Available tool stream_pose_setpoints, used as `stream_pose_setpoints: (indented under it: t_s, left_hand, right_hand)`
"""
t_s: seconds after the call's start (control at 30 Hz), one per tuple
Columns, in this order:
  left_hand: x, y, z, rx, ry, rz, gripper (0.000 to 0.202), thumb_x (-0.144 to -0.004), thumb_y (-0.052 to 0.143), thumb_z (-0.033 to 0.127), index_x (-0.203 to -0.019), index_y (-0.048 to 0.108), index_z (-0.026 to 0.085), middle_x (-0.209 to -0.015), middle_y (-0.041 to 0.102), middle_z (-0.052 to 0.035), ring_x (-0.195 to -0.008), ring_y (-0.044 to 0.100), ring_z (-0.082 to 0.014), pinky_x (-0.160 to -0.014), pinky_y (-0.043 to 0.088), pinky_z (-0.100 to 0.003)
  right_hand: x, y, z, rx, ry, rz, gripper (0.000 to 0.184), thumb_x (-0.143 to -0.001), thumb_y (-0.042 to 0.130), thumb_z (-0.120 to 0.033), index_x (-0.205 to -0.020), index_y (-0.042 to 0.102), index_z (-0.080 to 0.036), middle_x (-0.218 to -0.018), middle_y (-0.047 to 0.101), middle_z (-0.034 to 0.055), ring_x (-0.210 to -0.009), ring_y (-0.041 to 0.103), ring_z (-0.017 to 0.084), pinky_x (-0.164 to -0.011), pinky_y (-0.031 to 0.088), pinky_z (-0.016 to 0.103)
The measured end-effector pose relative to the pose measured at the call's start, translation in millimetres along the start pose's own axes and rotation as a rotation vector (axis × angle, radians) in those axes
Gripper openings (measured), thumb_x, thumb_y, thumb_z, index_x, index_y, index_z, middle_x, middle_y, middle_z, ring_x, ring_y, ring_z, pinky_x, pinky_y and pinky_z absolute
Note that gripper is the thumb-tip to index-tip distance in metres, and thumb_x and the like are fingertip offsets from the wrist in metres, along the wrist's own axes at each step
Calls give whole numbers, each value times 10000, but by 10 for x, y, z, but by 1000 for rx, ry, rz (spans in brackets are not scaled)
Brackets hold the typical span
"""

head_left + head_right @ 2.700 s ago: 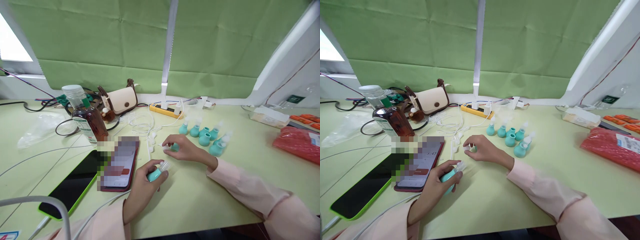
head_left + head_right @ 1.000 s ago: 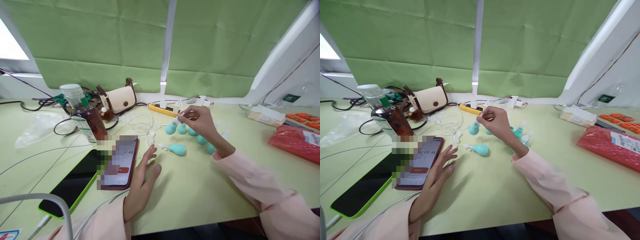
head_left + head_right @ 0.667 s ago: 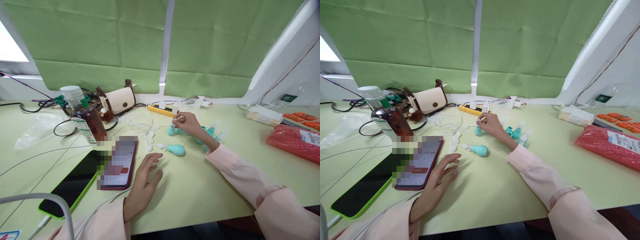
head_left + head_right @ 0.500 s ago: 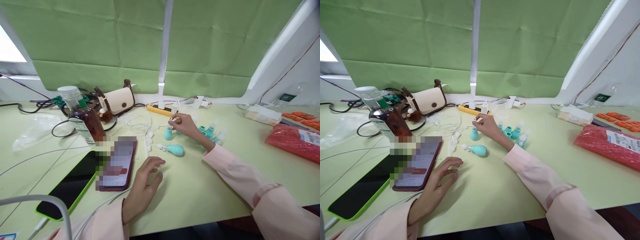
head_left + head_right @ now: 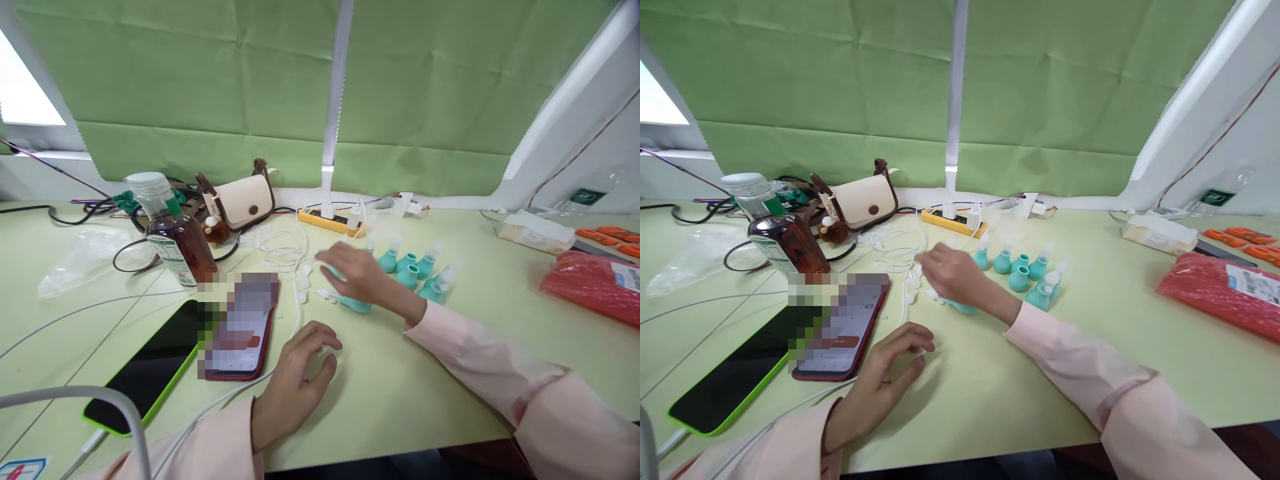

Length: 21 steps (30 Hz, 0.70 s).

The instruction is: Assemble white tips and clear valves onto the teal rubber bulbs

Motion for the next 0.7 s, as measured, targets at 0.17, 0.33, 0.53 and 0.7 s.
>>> stream_pose_setpoints:
  t_s: [0.17, 0.33, 0.53, 0.7]
  left_hand:
    - [21, 13, 34, -61, 16, -17, 180, -756, 405, 79, -779, 544, 191, -844, 557, -44, -818, 518, -177, -736, 400, -281]
    - [41, 21, 35, -81, -15, -21, 150, -758, 426, 115, -752, 561, 180, -776, 570, -36, -746, 517, -171, -674, 402, -269]
    - [-5, -3, -169, 344, -277, 115, 149, -799, 440, 250, -925, 471, 176, -709, 536, -14, -635, 505, -136, -554, 431, -243]
    - [-11, 9, -245, 735, -373, 221, 388, -807, 459, 318, -1143, 317, 186, -755, 560, -31, -666, 541, -153, -580, 492, -308]
  right_hand:
    - [-68, 448, -184, 24, 15, -406, 274, -837, 374, -226, -1083, 469, -152, -845, 585, 113, -824, 526, 229, -588, 382, 288]
    - [-99, 577, -96, -12, 60, -390, 228, -842, 379, -240, -1012, 514, -170, -823, 583, 85, -753, 547, 193, -572, 358, 257]
    - [-47, 241, -145, -103, 108, -260, 195, -818, 419, -229, -953, 535, -147, -761, 581, 63, -721, 532, 162, -623, 372, 262]
    - [48, -117, -319, -677, 118, -241, 148, -778, 461, -233, -878, 548, -167, -603, 516, -23, -539, 466, 78, -540, 393, 192]
Point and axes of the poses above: each hand's wrist, its own x-axis away from the middle knuckle, its own y-axis out of the palm, z = x × y, the point moved 5 cm from there along -x, towards the middle knuckle
